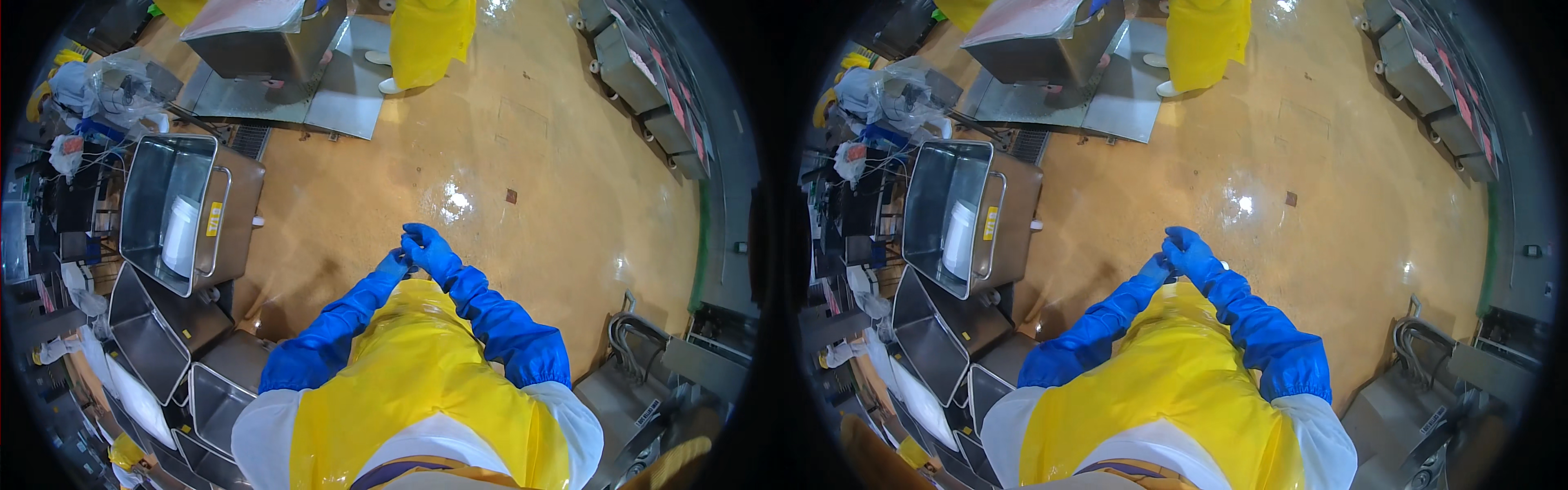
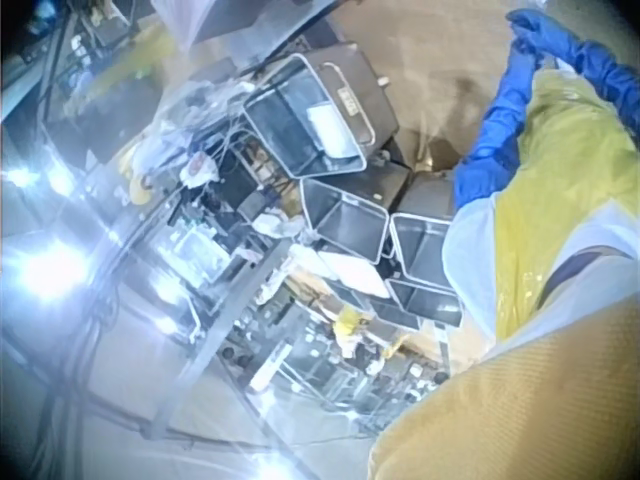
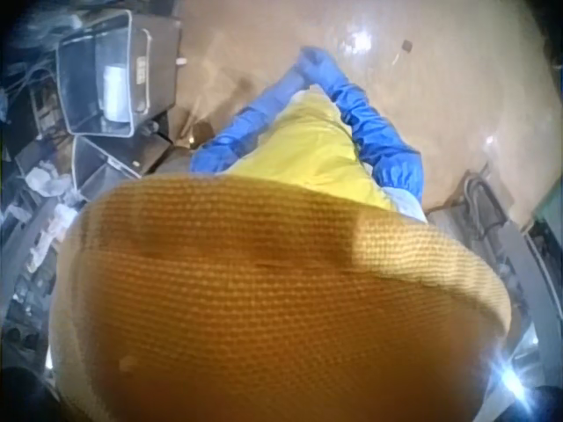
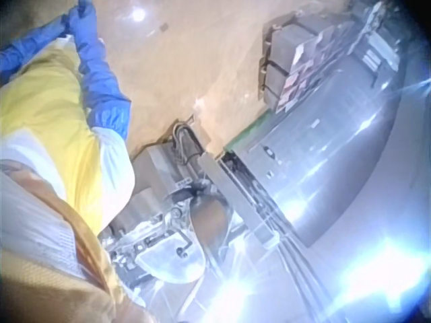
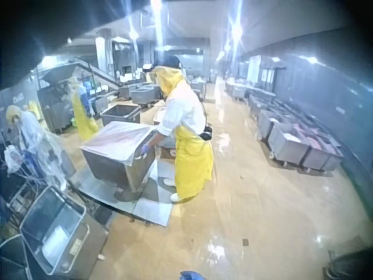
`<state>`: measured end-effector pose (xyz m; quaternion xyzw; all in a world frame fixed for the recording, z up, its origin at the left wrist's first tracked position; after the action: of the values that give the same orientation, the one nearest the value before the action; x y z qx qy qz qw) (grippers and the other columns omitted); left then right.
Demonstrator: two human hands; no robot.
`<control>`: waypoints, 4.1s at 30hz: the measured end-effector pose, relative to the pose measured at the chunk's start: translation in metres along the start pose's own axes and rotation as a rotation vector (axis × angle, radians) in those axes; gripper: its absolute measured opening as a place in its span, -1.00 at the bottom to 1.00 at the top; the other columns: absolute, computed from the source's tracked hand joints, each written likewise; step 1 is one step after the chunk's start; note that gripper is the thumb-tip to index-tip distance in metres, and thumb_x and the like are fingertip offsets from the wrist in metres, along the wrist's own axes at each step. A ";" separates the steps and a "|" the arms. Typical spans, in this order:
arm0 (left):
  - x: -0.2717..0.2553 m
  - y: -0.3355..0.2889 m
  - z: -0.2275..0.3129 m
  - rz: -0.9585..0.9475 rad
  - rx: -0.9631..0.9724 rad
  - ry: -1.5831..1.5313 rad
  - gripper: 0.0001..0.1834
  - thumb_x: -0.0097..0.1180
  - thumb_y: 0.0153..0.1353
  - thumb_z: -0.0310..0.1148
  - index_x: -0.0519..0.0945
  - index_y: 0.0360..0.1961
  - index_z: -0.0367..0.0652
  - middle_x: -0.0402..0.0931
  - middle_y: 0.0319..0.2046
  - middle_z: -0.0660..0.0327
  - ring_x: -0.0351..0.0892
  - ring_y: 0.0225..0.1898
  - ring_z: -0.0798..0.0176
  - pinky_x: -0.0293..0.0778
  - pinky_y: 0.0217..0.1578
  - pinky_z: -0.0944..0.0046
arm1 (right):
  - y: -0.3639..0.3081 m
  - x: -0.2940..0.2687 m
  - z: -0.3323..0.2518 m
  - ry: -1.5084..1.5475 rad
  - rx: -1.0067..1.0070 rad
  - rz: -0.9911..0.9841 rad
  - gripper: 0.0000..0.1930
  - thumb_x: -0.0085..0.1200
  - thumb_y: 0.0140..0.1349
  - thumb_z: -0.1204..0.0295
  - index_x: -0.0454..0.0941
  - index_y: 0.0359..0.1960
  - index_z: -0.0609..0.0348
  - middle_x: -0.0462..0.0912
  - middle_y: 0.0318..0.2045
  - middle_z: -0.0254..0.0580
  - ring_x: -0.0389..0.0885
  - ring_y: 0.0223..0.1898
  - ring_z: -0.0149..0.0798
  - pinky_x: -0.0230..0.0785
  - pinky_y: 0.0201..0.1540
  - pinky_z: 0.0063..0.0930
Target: The person moves through a commercial kitchen area, picks up a metal tray containing a large piece of raw meat wrapped in plastic, and carries it to a designated area. They then place the tray down and retrieve a roll of tape, preparing to secure the plastic wrap.
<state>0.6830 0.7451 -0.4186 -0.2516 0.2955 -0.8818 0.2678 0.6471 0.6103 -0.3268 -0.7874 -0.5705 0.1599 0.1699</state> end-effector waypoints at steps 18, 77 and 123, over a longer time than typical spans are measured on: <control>-0.148 -0.078 -0.215 0.462 -0.558 0.145 -0.63 -0.02 0.30 -0.01 0.56 -0.29 -0.11 0.58 -0.50 0.19 0.52 -0.56 0.26 0.36 -0.60 0.22 | 0.008 -0.081 0.109 -0.459 0.173 0.018 -0.52 0.16 0.23 0.20 0.51 0.07 0.32 0.65 -0.07 0.07 0.65 -0.08 -0.11 0.48 0.04 -0.32; 0.351 -0.245 -0.576 0.754 -0.565 -0.418 -0.65 0.09 0.25 -0.09 0.53 -0.09 -0.10 0.65 -0.30 0.18 0.59 -0.44 0.25 0.42 -0.53 0.21 | -0.234 -0.543 0.250 -1.079 0.077 0.357 -0.39 0.12 0.10 0.14 0.44 0.16 0.23 0.55 0.07 0.15 0.52 0.11 0.09 0.34 0.20 -0.17; 0.716 -0.259 -0.689 1.146 0.381 -1.342 -0.48 -0.05 0.32 0.19 0.49 -0.15 -0.10 0.13 -0.75 0.47 0.11 -0.76 0.49 0.37 -0.60 0.30 | -0.804 -0.469 0.632 -1.043 -0.351 -0.578 -0.80 0.01 0.23 0.19 0.51 -0.19 -0.09 0.64 -0.49 -0.07 0.65 -0.43 0.09 0.43 -0.42 0.09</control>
<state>-0.3379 0.7434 -0.5256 -0.4788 0.0061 -0.3151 0.8194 -0.4531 0.4518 -0.5010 -0.4357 -0.7862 0.3750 -0.2269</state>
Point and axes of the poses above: each hand's wrist, its own y-axis towards the middle knuckle, its own x-axis out of the palm, z = x × y, the point moved 2 cm from there along y, towards the middle knuckle
